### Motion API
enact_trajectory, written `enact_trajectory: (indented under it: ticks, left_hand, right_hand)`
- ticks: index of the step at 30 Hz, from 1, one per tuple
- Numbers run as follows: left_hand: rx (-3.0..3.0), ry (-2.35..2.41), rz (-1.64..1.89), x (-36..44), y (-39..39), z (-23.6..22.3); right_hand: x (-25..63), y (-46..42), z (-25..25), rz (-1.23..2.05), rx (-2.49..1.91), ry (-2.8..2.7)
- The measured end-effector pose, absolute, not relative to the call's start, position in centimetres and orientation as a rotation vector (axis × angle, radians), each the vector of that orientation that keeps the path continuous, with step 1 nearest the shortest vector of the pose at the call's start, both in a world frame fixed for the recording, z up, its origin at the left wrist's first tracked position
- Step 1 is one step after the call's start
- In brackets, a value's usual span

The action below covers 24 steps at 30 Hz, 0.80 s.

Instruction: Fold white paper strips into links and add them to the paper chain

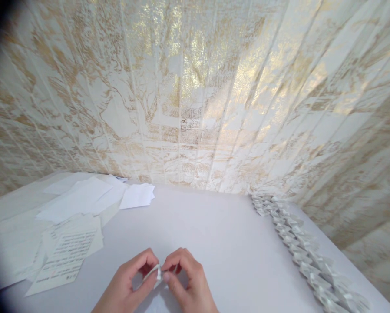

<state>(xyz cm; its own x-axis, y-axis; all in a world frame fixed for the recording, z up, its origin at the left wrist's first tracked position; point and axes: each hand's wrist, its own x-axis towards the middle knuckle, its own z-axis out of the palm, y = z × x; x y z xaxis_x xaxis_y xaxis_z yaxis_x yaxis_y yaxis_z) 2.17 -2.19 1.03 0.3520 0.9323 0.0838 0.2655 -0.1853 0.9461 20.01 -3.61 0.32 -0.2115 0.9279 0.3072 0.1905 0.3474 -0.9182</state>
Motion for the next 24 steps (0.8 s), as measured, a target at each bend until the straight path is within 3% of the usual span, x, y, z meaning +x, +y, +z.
enact_trajectory:
  ticks: [13,18,24]
  left_hand:
    - [1.748,0.963,0.964,2.1,-2.1,1.8]
    - [1.817,0.972,1.031,1.6,-2.1,1.0]
    - [1.188,0.892,0.951,2.8,-3.0,0.5]
  right_hand:
    - [20.1,-3.3,-0.5,0.935,-1.057,-1.562]
    - [20.4,-3.5,0.7,0.608,-0.896,-1.729]
    - [20.8,-3.6,0.7,0.26,-0.859,-1.885]
